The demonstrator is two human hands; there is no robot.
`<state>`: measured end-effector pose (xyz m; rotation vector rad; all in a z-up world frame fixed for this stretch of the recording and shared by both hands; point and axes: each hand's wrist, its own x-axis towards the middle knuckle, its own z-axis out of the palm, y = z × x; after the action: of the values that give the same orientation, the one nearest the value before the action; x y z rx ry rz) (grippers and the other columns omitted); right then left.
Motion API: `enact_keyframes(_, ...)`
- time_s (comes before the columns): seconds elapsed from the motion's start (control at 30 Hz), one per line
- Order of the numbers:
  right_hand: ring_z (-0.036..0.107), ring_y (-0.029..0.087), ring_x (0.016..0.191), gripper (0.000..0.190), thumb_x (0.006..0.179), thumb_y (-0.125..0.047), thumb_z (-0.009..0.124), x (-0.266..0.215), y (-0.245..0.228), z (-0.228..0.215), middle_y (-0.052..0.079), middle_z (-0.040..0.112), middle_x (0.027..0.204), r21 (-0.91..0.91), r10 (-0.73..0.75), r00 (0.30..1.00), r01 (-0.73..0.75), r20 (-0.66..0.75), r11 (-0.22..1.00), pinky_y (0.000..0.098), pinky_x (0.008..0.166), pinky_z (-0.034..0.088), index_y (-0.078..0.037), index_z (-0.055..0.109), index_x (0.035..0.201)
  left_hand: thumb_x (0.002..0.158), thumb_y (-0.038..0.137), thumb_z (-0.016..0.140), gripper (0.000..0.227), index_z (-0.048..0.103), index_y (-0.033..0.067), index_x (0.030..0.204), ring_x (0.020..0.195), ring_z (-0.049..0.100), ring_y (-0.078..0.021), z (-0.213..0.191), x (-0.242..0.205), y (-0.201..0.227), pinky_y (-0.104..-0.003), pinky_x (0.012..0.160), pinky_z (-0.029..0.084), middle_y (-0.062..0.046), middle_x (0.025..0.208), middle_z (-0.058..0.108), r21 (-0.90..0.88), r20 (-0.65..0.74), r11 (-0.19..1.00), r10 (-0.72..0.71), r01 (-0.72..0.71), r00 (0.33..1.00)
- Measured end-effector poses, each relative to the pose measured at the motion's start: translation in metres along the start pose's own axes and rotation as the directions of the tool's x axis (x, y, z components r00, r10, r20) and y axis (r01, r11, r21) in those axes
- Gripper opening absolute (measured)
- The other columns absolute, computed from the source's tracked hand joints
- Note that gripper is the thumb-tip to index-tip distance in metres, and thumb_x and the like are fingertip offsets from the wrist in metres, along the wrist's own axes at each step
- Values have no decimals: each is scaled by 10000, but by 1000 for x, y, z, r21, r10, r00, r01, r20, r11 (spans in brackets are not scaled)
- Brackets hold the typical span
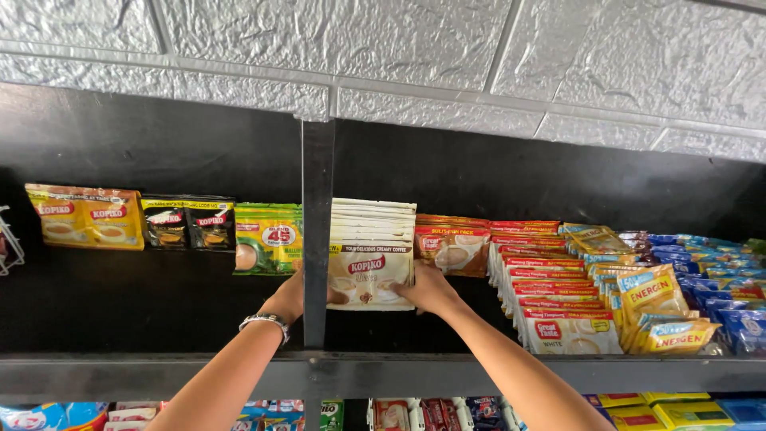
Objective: The person takes packets of instant coffee and tea from a cardboard box and places them onto a store shelf. They repeatedly reach into the box, grab packets, and arrange them in rows on the shelf, organizing the products by type.
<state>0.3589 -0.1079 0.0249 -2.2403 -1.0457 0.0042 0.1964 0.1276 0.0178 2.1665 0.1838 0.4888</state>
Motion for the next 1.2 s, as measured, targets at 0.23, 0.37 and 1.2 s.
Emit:
enact_keyframes(0.23, 706, 281, 1102, 704, 708, -312, 934, 11, 13, 5, 159, 753, 1192, -7, -11, 998, 11, 70, 1000, 370, 873, 548, -45, 627, 1282, 721, 136, 827, 287, 657, -21, 889, 806, 659, -171, 12, 17, -25, -336, 741, 533, -84, 799, 695, -62, 50, 998, -24, 27, 998)
enact_keyframes(0.37, 750, 279, 1110, 738, 661, -297, 858, 1, -11, -10, 123, 734, 1218, 106, 243, 954, -264, 174, 959, 438, 834, 651, -72, 591, 1311, 737, 109, 818, 273, 653, -46, 891, 790, 632, -199, 12, 18, -26, -363, 727, 527, -100, 796, 669, -239, 82, 967, -66, 84, 994)
enact_keyframes(1.2, 714, 347, 1074, 676, 750, -373, 828, 3, 16, -11, 173, 739, 1165, 12, 103, 993, -104, 60, 994, 470, 861, 571, -49, 616, 1305, 737, 122, 861, 454, 696, -63, 1117, 920, 699, -229, 8, 72, -103, -389, 808, 573, -162, 1013, 764, 23, 61, 998, 65, -66, 996)
